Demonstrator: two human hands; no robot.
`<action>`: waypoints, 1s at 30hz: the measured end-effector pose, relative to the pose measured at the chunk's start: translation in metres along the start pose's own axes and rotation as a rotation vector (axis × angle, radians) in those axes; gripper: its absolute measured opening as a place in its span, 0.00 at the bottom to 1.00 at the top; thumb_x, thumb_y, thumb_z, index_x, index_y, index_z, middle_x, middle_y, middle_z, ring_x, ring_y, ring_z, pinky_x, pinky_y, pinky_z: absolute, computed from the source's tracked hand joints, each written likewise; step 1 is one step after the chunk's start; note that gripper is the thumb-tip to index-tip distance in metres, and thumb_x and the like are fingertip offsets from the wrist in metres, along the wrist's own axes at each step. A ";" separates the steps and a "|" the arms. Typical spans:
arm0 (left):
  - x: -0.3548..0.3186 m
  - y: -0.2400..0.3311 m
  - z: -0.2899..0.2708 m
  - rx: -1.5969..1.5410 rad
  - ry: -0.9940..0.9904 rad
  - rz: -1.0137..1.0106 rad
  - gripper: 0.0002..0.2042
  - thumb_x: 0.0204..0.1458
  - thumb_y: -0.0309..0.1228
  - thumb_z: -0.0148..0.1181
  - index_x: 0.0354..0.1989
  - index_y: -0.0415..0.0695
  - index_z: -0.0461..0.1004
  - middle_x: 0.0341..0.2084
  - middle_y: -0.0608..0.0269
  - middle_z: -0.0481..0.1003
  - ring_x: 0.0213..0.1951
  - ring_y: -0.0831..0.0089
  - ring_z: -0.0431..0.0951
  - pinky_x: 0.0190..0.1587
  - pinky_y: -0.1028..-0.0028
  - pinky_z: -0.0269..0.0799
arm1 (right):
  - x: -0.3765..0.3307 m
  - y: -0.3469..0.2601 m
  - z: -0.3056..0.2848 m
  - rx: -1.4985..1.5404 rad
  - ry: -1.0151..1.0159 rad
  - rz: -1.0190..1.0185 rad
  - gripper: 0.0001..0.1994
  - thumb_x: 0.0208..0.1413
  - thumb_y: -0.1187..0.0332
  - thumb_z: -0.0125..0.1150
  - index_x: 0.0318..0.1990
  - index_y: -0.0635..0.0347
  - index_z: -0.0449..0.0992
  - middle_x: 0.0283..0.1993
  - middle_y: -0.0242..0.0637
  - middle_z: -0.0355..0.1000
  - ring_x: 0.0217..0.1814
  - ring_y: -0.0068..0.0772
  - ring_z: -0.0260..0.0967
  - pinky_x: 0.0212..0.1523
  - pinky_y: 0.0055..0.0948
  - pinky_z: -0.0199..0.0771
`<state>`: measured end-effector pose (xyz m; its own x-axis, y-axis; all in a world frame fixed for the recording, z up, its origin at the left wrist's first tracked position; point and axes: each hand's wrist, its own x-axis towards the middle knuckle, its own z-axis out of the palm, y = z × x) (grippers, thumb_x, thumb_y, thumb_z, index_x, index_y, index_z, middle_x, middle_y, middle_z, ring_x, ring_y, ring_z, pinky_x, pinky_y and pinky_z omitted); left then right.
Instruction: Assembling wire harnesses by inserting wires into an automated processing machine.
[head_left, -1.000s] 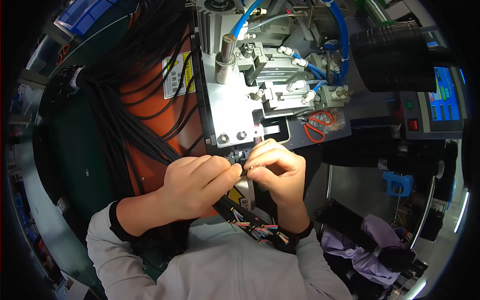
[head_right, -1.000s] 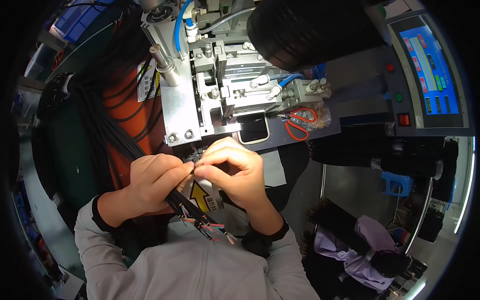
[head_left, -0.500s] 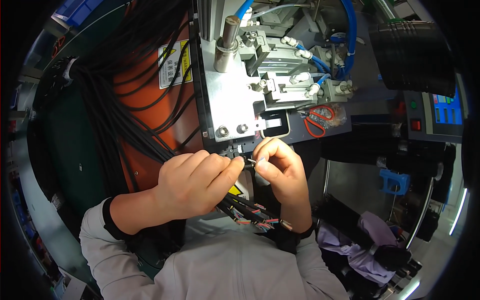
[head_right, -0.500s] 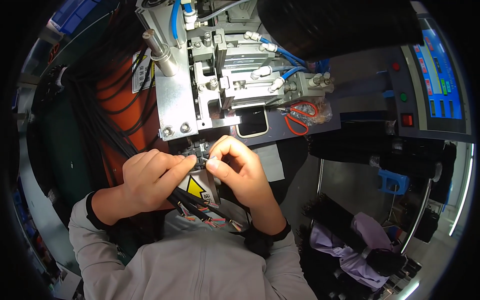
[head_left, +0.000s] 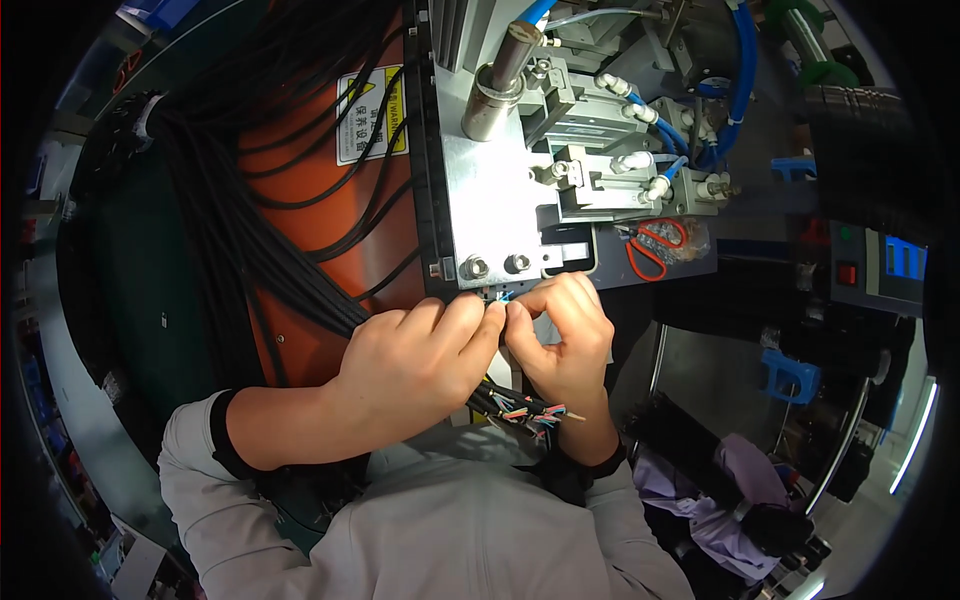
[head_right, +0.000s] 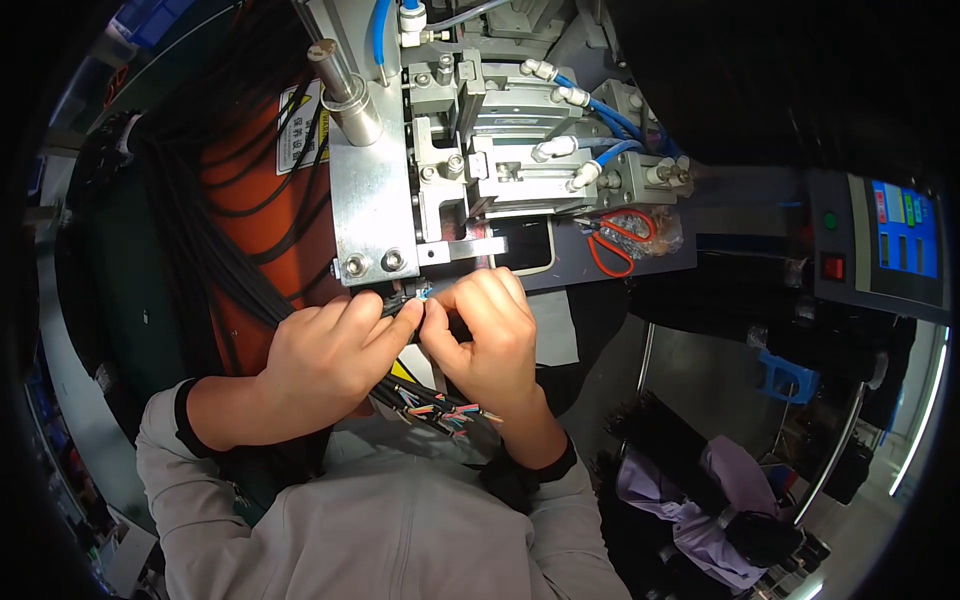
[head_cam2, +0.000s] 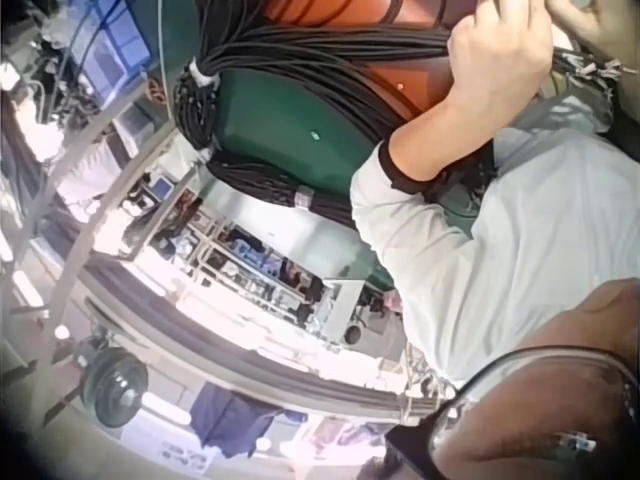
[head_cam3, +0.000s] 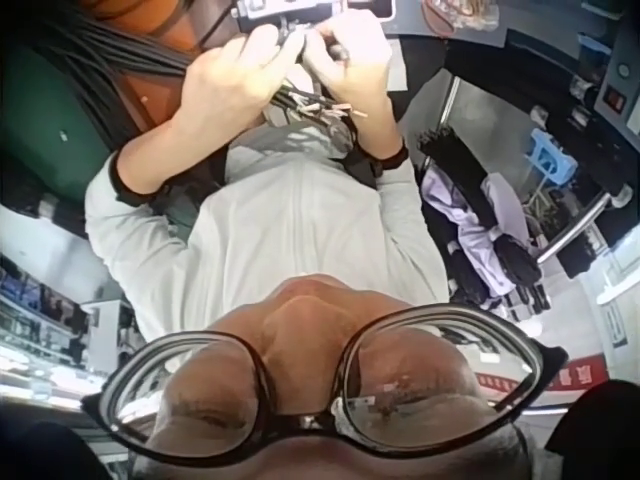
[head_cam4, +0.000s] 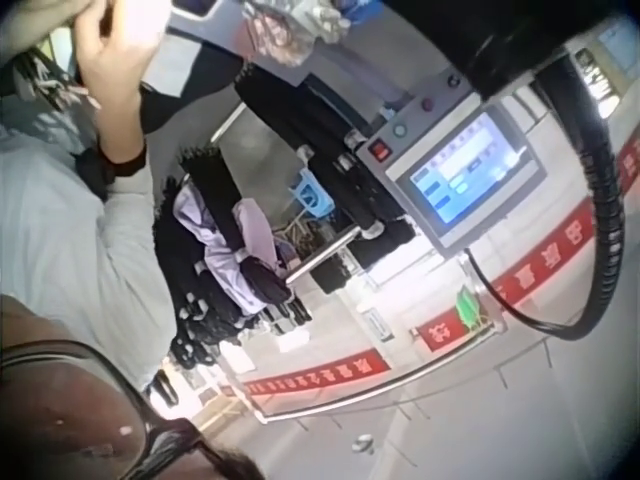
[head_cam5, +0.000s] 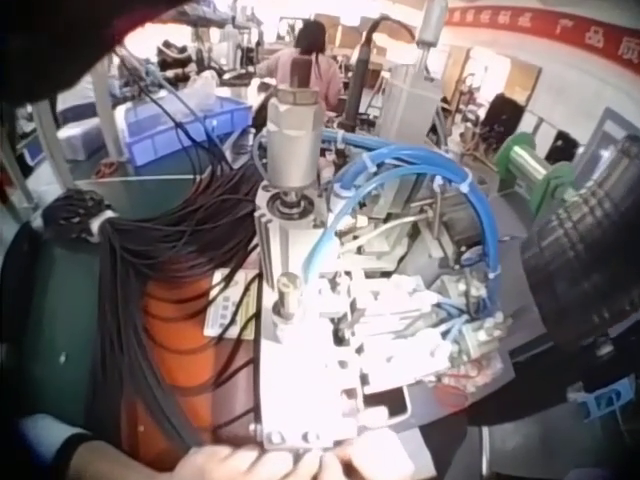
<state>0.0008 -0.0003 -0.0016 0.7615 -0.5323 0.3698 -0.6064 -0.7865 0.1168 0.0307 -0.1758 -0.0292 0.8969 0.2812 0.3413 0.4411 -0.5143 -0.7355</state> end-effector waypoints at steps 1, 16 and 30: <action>-0.001 0.001 0.003 -0.007 0.014 -0.014 0.14 0.43 0.27 0.59 0.41 0.44 0.78 0.20 0.71 0.60 0.19 0.81 0.62 0.17 0.80 0.55 | -0.001 0.002 0.002 0.022 0.028 -0.025 0.04 0.42 0.80 0.62 0.25 0.66 0.73 0.24 0.37 0.68 0.28 0.34 0.64 0.32 0.29 0.65; 0.005 -0.012 0.000 -0.056 0.085 -0.024 0.10 0.42 0.27 0.59 0.34 0.41 0.77 0.24 0.70 0.67 0.23 0.80 0.69 0.22 0.80 0.61 | -0.008 0.010 0.021 0.340 0.113 0.262 0.03 0.50 0.77 0.59 0.28 0.64 0.71 0.27 0.35 0.69 0.30 0.31 0.64 0.33 0.24 0.64; 0.000 -0.013 -0.011 -0.290 0.047 -0.041 0.10 0.44 0.31 0.65 0.35 0.43 0.78 0.23 0.69 0.72 0.20 0.76 0.72 0.22 0.77 0.63 | -0.007 0.007 -0.015 0.643 -0.135 -0.290 0.11 0.40 0.78 0.69 0.35 0.62 0.79 0.33 0.35 0.75 0.35 0.35 0.71 0.39 0.28 0.69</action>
<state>0.0065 0.0131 0.0068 0.7794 -0.4816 0.4008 -0.6207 -0.6809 0.3889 0.0282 -0.1938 -0.0280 0.7167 0.4531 0.5301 0.5177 0.1637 -0.8398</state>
